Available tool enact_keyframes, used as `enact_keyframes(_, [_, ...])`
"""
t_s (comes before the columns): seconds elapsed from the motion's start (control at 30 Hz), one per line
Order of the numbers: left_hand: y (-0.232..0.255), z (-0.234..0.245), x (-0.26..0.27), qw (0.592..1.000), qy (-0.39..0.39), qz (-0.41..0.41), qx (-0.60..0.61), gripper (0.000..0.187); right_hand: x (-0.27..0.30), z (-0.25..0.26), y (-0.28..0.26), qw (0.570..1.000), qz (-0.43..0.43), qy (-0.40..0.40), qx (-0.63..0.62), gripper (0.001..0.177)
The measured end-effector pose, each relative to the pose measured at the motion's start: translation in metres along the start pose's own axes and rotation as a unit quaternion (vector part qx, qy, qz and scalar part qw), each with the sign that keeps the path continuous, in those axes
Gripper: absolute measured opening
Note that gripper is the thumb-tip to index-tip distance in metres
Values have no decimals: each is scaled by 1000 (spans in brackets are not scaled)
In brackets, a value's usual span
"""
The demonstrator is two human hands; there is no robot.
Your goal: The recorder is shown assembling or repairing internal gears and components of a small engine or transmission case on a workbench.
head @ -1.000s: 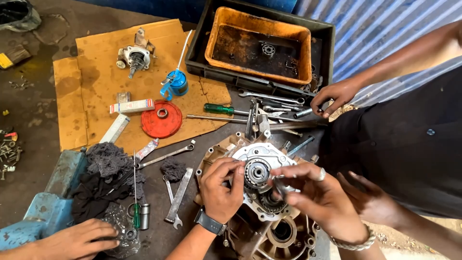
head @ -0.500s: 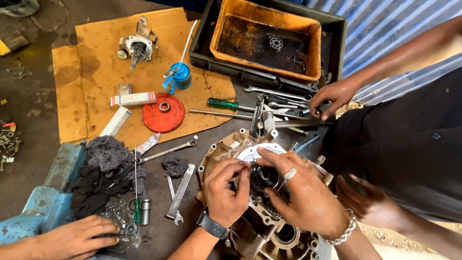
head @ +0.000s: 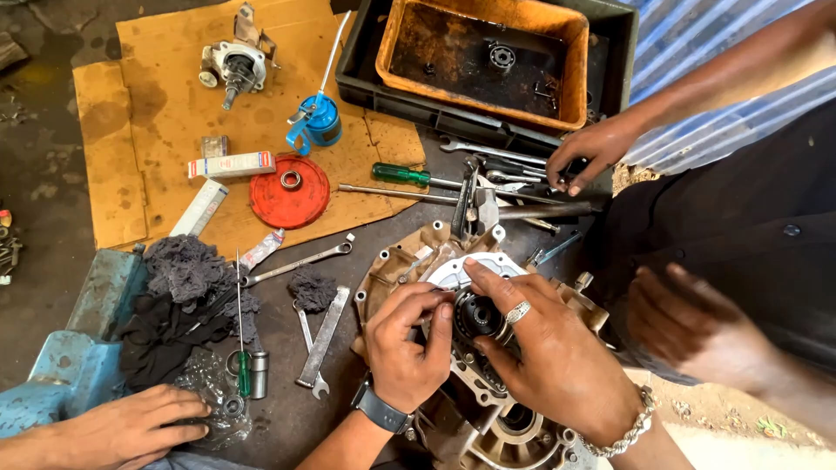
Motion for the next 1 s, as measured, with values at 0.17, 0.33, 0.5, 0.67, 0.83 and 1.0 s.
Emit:
enact_keyframes(0.17, [-1,0,1,1000,-2,2,9,10,-1,-2,2,1000,-17,-11,-4,84])
enact_keyframes(0.33, [-3,1,2,1000,1,-2,2,11,1,6,-2,999,26,22,7,86])
enact_keyframes(0.5, [-4,-1,3,1000,-8,12,17,12,11,2,16,996,-77,40,24,56])
enact_keyframes(0.67, [-4,-1,3,999,-15,28,26,13,14,0,17,994,-80,69,3,47])
enact_keyframes(0.83, [-3,0,3,999,-18,37,26,13,18,-3,20,992,-94,85,-10,42])
enact_keyframes(1.0, [-5,-1,4,998,-24,51,33,14,21,-6,22,987,-126,97,-10,44])
Point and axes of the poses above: each hand's wrist, its own x-axis away from the middle knuckle, its own z-axis out of the back of the hand, y = z × x, the point moved 6 cm from there along -x, towards the middle knuckle, and after that the axes turned 9 degrees about y, right-handed, at the moved point
